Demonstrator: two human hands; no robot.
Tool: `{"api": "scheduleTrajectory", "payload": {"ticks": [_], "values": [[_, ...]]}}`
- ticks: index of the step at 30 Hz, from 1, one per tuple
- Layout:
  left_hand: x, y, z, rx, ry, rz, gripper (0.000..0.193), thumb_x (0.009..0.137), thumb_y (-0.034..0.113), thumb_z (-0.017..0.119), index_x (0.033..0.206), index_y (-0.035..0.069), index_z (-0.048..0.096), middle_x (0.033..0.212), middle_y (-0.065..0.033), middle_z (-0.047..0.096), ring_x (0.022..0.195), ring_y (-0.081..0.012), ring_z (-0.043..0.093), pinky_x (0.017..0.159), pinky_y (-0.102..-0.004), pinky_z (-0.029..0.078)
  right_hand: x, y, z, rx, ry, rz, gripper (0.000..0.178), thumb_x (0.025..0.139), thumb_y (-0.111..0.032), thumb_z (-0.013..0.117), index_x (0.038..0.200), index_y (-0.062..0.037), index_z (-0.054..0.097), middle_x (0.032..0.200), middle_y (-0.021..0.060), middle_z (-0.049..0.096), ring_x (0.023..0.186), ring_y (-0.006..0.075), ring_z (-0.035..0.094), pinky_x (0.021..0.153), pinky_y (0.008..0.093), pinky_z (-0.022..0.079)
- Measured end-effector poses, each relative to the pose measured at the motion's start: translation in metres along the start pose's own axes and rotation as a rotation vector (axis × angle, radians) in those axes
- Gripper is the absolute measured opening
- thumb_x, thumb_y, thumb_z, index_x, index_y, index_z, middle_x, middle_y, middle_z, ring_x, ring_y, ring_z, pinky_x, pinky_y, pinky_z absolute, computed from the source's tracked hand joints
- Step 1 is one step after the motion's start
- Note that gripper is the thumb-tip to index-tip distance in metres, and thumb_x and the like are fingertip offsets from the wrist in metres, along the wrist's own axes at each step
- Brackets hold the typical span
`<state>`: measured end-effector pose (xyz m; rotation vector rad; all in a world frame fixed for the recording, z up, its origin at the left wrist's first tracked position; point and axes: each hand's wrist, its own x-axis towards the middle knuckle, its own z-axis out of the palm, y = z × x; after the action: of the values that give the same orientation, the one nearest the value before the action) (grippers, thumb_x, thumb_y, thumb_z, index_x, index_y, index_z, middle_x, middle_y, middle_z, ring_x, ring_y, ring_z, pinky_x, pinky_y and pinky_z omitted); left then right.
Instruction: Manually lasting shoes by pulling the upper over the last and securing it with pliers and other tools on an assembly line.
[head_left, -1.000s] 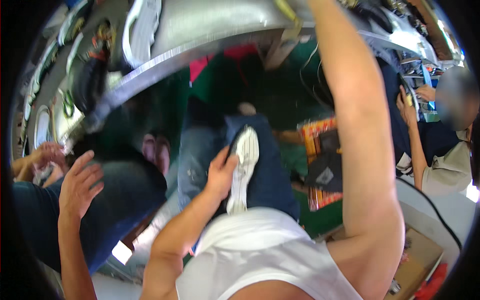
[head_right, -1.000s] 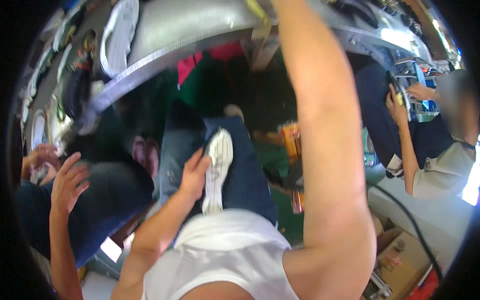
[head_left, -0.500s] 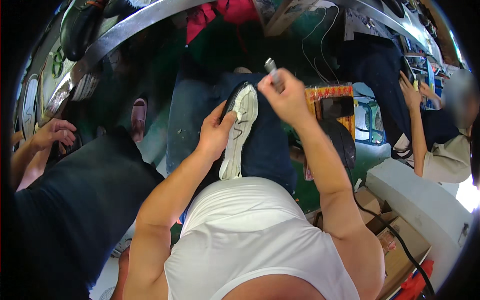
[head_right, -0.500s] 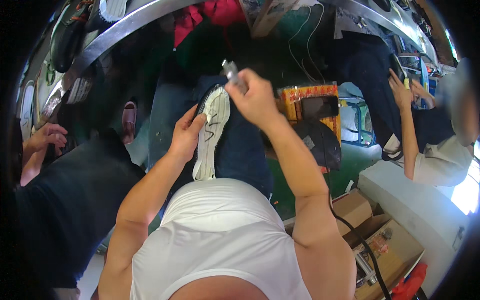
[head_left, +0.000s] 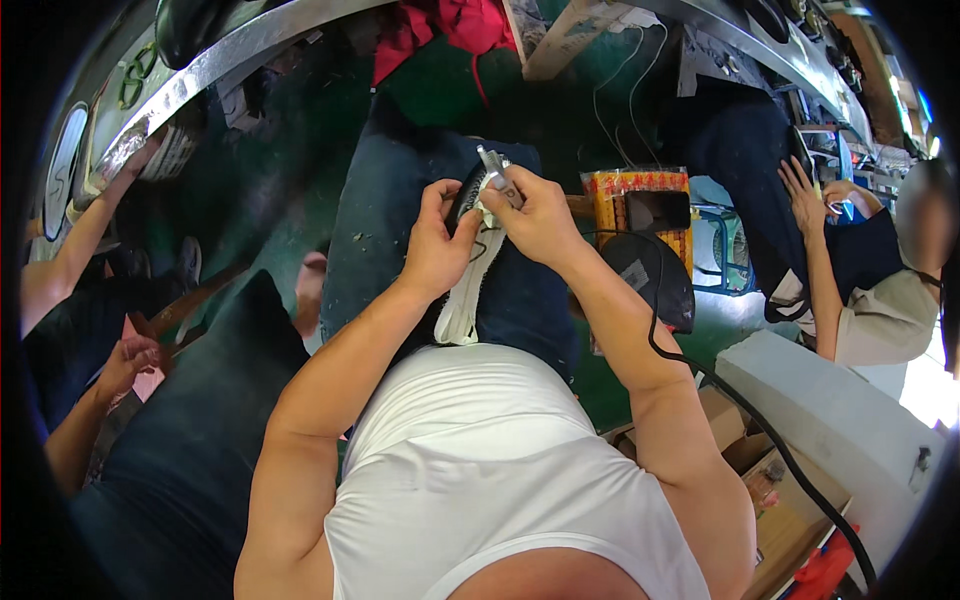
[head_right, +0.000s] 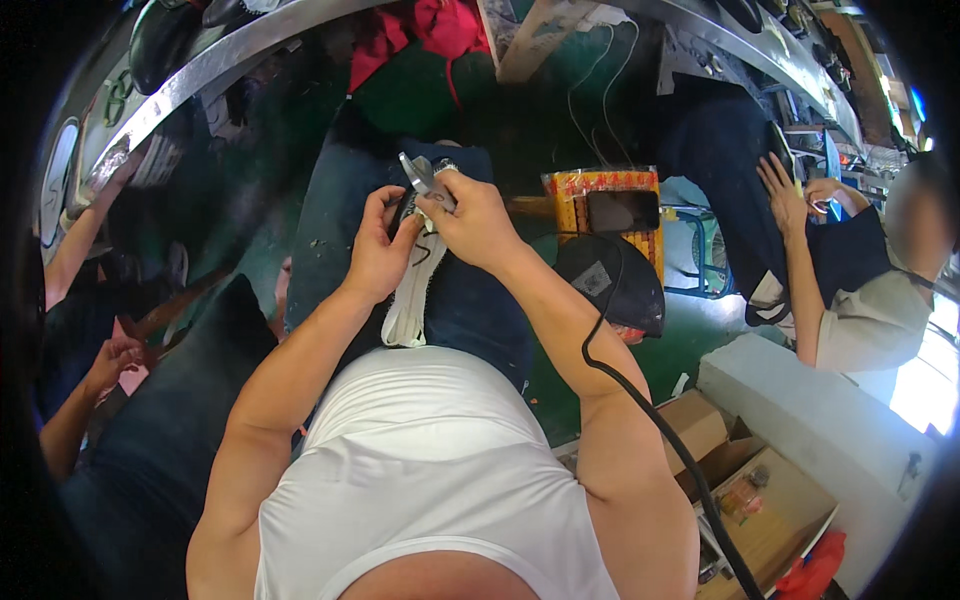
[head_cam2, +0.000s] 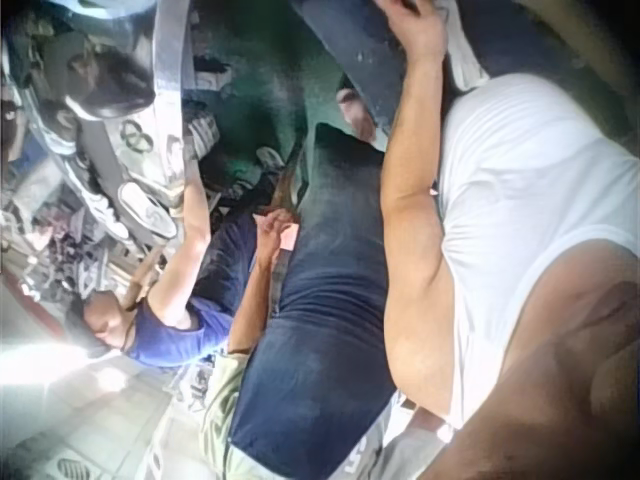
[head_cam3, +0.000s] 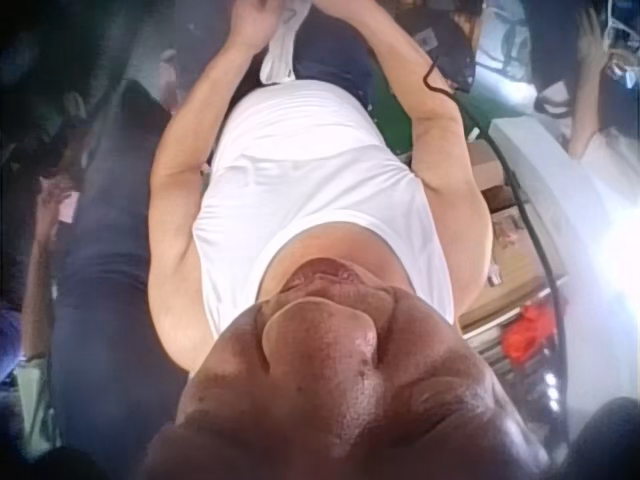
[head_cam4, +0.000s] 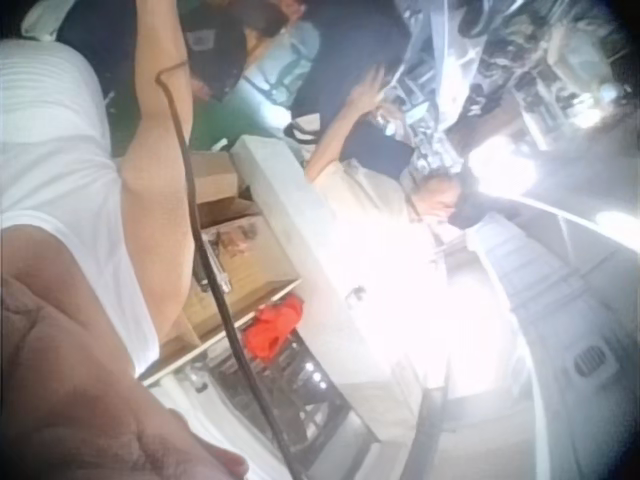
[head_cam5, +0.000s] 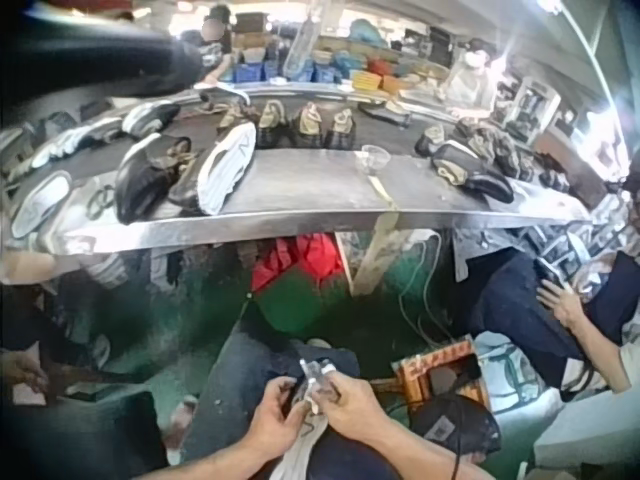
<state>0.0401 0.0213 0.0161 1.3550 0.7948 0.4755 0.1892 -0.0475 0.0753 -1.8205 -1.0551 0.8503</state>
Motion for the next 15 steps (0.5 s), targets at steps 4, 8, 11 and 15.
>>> {"api": "scheduleTrajectory", "payload": {"ticks": [4, 8, 11, 15], "values": [[-0.001, 0.006, 0.002, -0.021, 0.021, -0.069, 0.031, 0.096, -0.001, 0.056, 0.123, 0.004, 0.040, 0.114, -0.0087, 0.062, 0.101, -0.0114, 0.057, 0.089, -0.0243, 0.046, 0.004, -0.002, 0.004, -0.088, -0.013, -0.073, 0.020, 0.085, -0.011, 0.069, 0.099, 0.0002, 0.063, 0.077, 0.0213, 0.063, 0.071, 0.0366, 0.065, 0.062, 0.0392, 0.048], [-0.001, -0.004, 0.005, -0.022, 0.079, 0.073, 0.030, 0.094, -0.001, 0.059, 0.119, 0.004, 0.045, 0.103, -0.0062, 0.062, 0.093, -0.0100, 0.057, 0.081, -0.0230, 0.046, 0.005, -0.001, 0.009, -0.133, 0.013, -0.130, 0.018, 0.084, -0.011, 0.068, 0.095, 0.0010, 0.061, 0.078, 0.0222, 0.064, 0.072, 0.0398, 0.064, 0.063, 0.0420, 0.048], [-0.001, -0.001, 0.007, -0.072, 0.088, 0.151, 0.023, 0.093, 0.000, 0.060, 0.113, 0.003, 0.051, 0.096, -0.0034, 0.062, 0.087, -0.0080, 0.057, 0.074, -0.0218, 0.047, 0.007, 0.002, 0.010, -0.190, 0.017, -0.220, 0.017, 0.083, -0.011, 0.069, 0.092, 0.0008, 0.060, 0.079, 0.0226, 0.064, 0.074, 0.0416, 0.063, 0.064, 0.0438, 0.048], [-0.002, 0.011, 0.005, -0.228, 0.074, 0.000, 0.009, 0.095, 0.001, 0.058, 0.103, 0.003, 0.058, 0.093, -0.0005, 0.060, 0.087, -0.0068, 0.055, 0.075, -0.0215, 0.046, 0.015, -0.012, 0.002, -0.249, -0.121, -0.113, 0.020, 0.080, -0.010, 0.070, 0.094, 0.0000, 0.059, 0.082, 0.0221, 0.064, 0.076, 0.0411, 0.063, 0.067, 0.0440, 0.049]]}}
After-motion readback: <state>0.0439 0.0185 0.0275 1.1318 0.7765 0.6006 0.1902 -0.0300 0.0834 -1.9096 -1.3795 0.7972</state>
